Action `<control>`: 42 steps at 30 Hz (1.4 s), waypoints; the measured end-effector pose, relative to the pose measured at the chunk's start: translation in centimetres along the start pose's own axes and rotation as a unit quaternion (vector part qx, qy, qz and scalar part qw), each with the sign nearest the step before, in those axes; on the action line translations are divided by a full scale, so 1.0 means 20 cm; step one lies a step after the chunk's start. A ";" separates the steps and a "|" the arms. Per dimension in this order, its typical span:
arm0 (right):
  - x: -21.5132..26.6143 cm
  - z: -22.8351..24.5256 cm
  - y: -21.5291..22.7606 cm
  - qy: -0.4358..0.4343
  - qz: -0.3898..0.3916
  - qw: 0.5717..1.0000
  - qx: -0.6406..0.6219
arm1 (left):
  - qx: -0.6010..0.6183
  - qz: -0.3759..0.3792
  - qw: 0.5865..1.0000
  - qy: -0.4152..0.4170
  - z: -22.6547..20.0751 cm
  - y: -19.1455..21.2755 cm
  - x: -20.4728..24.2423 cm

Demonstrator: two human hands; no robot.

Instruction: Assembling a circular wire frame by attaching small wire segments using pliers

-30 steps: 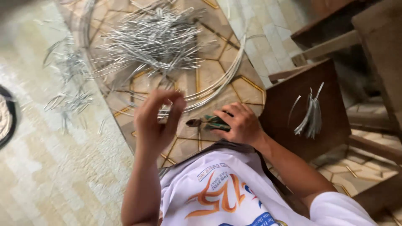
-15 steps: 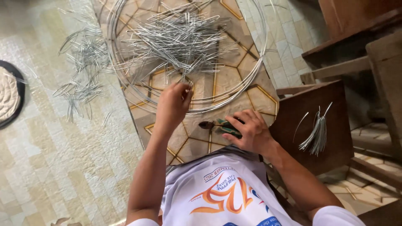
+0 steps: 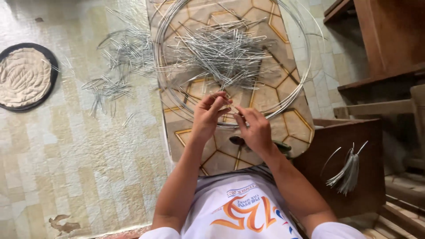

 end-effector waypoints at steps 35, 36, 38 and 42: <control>0.07 -0.15 -0.15 -0.262 0.282 0.851 -0.357 | 0.302 0.118 0.946 0.017 0.22 0.17 -0.01; 0.07 -0.14 -0.14 -0.260 0.286 0.849 -0.359 | 0.303 0.118 0.945 0.023 0.21 0.17 -0.01; 0.06 -0.12 -0.13 -0.257 0.291 0.849 -0.358 | 0.296 0.118 0.948 0.025 0.21 0.17 -0.01; 0.06 -0.09 -0.12 -0.254 0.299 0.846 -0.361 | 0.287 0.118 0.950 0.029 0.23 0.18 -0.02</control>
Point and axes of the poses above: each hand's wrist, its own x-axis away from the middle knuckle, its own y-axis out of the back of the hand, z = x × y, the point moved 4 cm from there along -x, towards the middle knuckle, and after that the axes turned 14 degrees about -y, right-handed, at the moved point
